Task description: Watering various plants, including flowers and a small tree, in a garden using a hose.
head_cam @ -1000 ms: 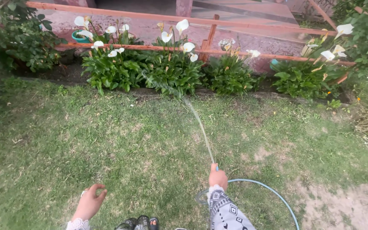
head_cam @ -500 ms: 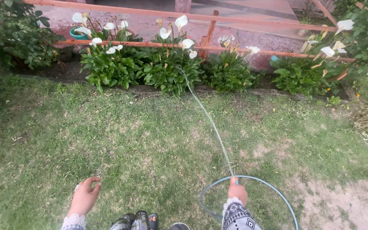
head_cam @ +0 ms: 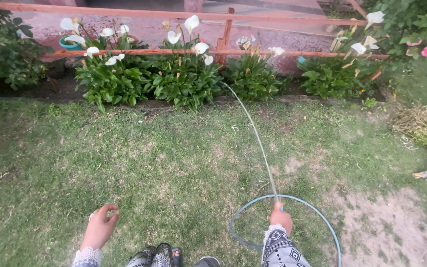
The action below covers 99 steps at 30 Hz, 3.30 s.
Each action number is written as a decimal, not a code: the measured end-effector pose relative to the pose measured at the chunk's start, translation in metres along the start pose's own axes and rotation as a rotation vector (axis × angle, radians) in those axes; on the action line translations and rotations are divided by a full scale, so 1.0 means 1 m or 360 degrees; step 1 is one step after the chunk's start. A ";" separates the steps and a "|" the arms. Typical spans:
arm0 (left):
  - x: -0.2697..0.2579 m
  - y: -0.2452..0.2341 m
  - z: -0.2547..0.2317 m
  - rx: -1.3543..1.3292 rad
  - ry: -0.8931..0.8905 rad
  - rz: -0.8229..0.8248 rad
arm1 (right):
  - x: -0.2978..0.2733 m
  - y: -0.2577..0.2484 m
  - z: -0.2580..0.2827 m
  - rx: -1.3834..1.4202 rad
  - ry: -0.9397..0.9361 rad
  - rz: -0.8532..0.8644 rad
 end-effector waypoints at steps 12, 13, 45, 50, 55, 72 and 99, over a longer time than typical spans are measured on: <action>0.005 0.005 0.011 0.0172 -0.0091 0.0217 | -0.006 -0.008 -0.012 -0.0008 0.0050 -0.0025; 0.004 0.005 0.011 0.0172 -0.0092 0.0221 | -0.008 -0.011 -0.010 -0.0010 0.0053 -0.0026; 0.051 0.049 0.072 0.0320 0.0150 0.0156 | 0.063 -0.010 -0.088 0.0425 0.0426 -0.0326; 0.055 0.050 0.076 0.0358 0.0140 0.0194 | 0.063 -0.008 -0.100 0.0418 0.0488 -0.0235; 0.062 0.061 0.084 0.0415 0.0155 0.0183 | 0.068 -0.012 -0.105 0.0452 0.0444 -0.0289; 0.102 0.112 0.134 -0.0012 0.0692 -0.0079 | 0.081 -0.036 -0.078 0.0640 0.0477 -0.0389; 0.036 0.027 -0.037 0.0277 0.0152 0.0365 | 0.070 -0.014 -0.014 0.0414 0.0312 -0.0246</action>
Point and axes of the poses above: each hand's wrist, its own x-axis towards the middle knuckle, its own y-axis out of the palm, z = x × y, the point moved 2 cm from there along x, towards the middle knuckle, and after that the axes turned 4 degrees about -z, right-handed, at the moved point
